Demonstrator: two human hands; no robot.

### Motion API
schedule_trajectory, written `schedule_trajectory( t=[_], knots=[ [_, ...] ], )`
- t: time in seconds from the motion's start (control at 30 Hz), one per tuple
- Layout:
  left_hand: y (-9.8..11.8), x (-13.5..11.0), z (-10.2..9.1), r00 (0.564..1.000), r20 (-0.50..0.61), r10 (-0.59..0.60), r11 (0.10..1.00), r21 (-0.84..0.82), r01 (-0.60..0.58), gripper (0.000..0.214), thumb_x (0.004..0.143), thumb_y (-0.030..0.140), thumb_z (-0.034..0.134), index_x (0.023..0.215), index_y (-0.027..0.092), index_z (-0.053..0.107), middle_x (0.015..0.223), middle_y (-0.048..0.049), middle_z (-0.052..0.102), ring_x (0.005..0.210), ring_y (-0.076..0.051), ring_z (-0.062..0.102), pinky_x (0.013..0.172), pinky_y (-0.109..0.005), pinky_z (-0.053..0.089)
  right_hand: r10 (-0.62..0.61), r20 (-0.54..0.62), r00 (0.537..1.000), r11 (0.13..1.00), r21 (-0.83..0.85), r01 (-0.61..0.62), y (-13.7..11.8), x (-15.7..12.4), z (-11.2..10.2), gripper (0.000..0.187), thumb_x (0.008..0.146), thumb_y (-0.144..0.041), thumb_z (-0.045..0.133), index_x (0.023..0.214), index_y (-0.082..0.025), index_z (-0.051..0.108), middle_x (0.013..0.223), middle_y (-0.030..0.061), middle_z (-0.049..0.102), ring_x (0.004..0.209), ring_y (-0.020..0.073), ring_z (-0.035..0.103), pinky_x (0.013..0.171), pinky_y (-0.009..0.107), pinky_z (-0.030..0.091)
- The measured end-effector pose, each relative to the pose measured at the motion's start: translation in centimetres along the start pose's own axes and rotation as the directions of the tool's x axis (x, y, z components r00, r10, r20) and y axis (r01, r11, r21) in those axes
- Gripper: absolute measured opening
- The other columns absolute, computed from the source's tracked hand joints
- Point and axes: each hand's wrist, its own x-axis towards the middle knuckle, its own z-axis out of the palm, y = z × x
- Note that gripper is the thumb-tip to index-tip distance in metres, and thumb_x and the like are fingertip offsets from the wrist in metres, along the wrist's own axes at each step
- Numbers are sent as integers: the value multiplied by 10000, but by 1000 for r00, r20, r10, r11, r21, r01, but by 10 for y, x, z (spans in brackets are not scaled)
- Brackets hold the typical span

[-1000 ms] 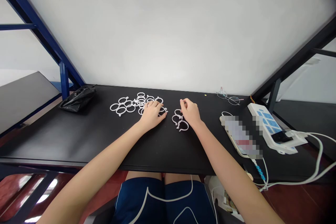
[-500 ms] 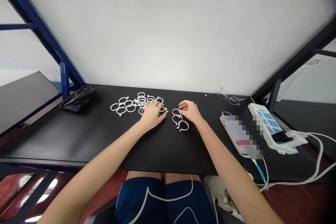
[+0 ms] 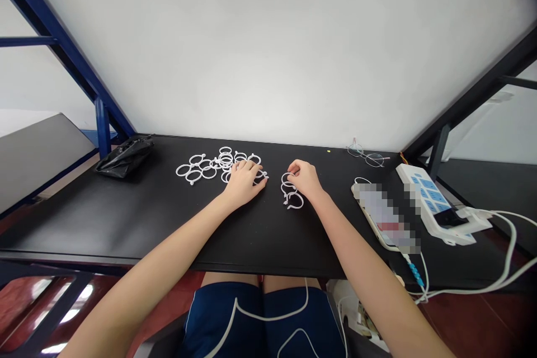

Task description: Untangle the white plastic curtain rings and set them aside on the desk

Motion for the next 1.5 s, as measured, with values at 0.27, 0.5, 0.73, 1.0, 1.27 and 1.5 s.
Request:
schedule_trajectory(
  t=[0.27,0.5,0.73,1.0,1.27,1.5],
  knots=[
    [0,0,0,1000,-5,12,1000,-12,-12,264,882,341,545,1098,200,600,1062,-87,631,1055,-281,527,1020,-477,339,-66,-228,972,994,68,84,-12,-2,-3,46,698,-167,551,712,-210,556,762,4,636,624,141,570,659,288,474],
    [-1,-1,1,1000,-9,23,1000,-18,-23,259,893,351,529,1095,204,599,1052,-83,633,1053,-274,526,1022,-470,338,-20,-309,951,980,180,79,-19,-6,-4,114,786,-277,576,739,-223,488,687,-14,602,561,131,547,608,268,455],
    [1,-1,0,1000,-5,20,1000,-20,-21,254,889,342,538,1092,199,596,1052,-83,634,1058,-276,527,1019,-467,340,-20,-309,951,981,179,79,-17,-6,-2,176,834,-372,559,770,-228,480,655,-11,601,532,134,534,575,261,438],
    [4,-1,-4,998,-36,59,994,-93,-62,450,878,382,573,1272,181,485,1142,-99,607,1100,-270,527,1016,-449,351,-69,-205,976,966,232,117,-20,-8,2,181,848,-374,558,762,-224,503,607,-18,597,538,139,560,572,249,451],
    [7,-2,-4,973,-118,199,966,-143,-215,502,879,417,592,1313,213,446,1108,-83,613,1058,-252,547,1035,-459,326,-275,-89,957,899,329,289,-25,-15,14,209,837,-380,609,742,-210,531,563,-45,527,472,99,467,507,229,392],
    [10,-2,-5,960,-138,244,953,-152,-264,366,913,391,545,1217,190,505,1014,-64,642,985,-210,568,1075,-444,289,-294,-50,954,893,343,293,-27,-17,15,200,854,-383,609,769,-208,561,586,-42,537,471,95,487,499,224,399]
  ],
)
